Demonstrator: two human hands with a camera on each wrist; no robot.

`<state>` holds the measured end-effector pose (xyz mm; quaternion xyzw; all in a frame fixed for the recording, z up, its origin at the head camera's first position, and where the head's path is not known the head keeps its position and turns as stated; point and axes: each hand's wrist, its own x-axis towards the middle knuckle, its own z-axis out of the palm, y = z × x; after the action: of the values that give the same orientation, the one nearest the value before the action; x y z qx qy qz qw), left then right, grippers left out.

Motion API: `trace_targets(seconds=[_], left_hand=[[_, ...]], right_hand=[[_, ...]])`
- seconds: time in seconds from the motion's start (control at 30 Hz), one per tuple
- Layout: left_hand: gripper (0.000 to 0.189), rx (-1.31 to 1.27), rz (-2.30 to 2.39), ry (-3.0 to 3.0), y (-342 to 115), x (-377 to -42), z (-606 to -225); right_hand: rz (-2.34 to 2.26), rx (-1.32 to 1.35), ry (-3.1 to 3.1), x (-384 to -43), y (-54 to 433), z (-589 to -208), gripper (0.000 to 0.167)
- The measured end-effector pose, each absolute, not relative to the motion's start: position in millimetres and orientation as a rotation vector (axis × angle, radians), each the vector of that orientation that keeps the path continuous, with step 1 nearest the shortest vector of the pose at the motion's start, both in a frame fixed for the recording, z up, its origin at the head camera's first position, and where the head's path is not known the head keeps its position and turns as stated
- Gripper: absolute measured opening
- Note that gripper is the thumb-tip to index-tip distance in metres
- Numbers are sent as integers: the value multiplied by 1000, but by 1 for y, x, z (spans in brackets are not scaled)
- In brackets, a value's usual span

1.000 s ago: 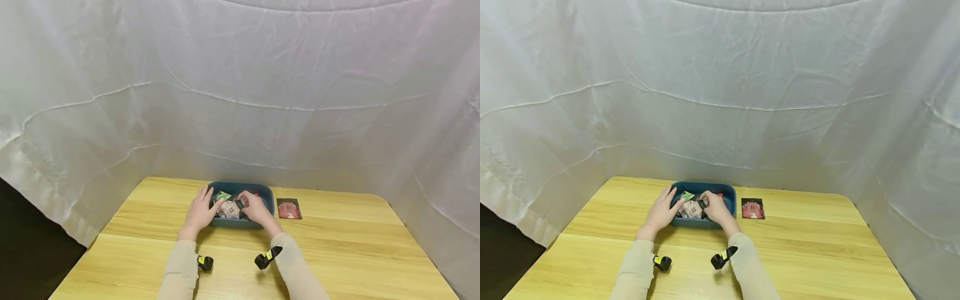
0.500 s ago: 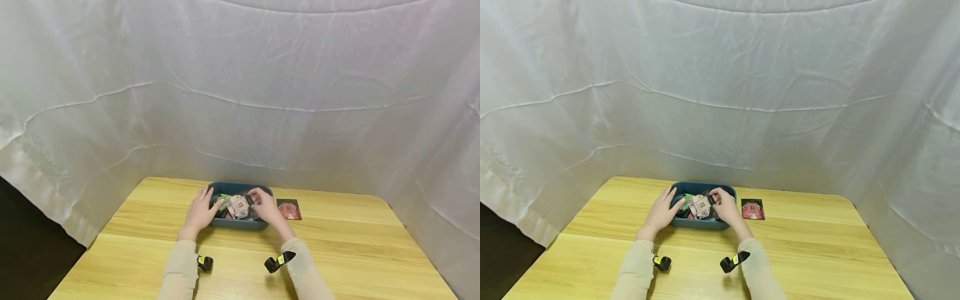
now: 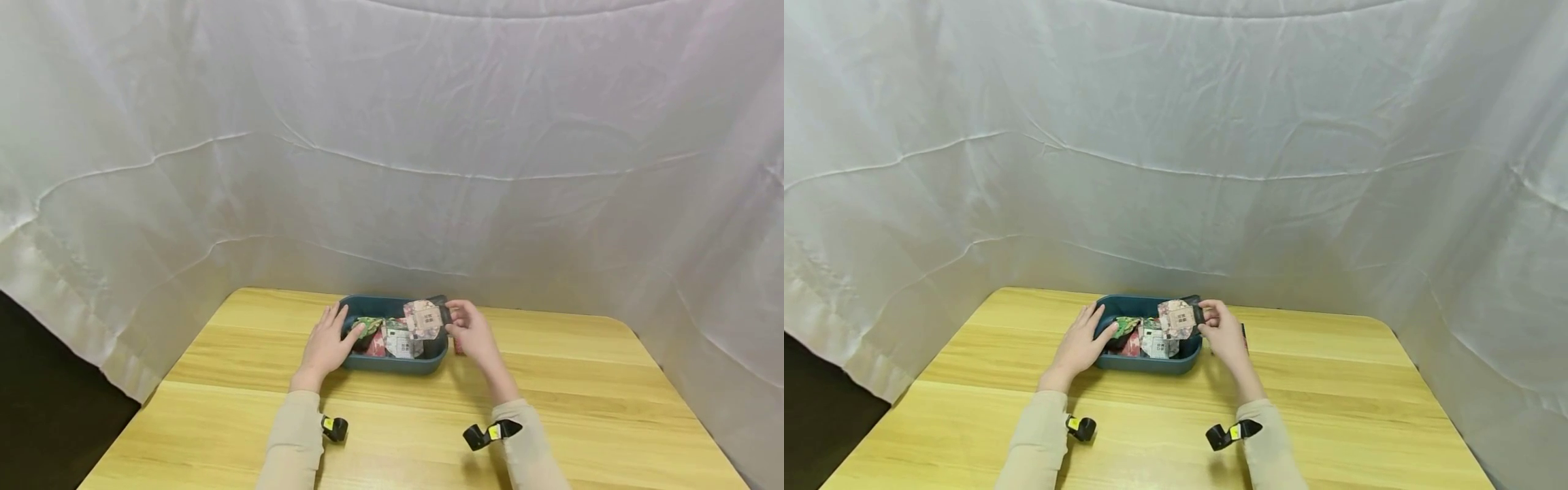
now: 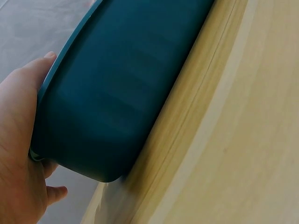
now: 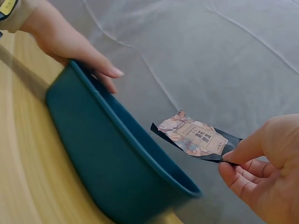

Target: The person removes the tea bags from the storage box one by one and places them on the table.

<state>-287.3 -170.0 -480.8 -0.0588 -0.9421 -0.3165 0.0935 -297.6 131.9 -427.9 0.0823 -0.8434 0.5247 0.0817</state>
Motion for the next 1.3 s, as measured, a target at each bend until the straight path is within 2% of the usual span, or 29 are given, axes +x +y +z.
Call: trace_targets(seconds=[0.7, 1.3], left_hand=[[83, -178, -959, -2793, -174, -283, -480], [83, -178, -954, -2798, -175, -282, -479]], right_hand=[[1644, -20, -2479, -292, 234, -427, 50], [1601, -256, -2568, -290, 282, -459, 49]])
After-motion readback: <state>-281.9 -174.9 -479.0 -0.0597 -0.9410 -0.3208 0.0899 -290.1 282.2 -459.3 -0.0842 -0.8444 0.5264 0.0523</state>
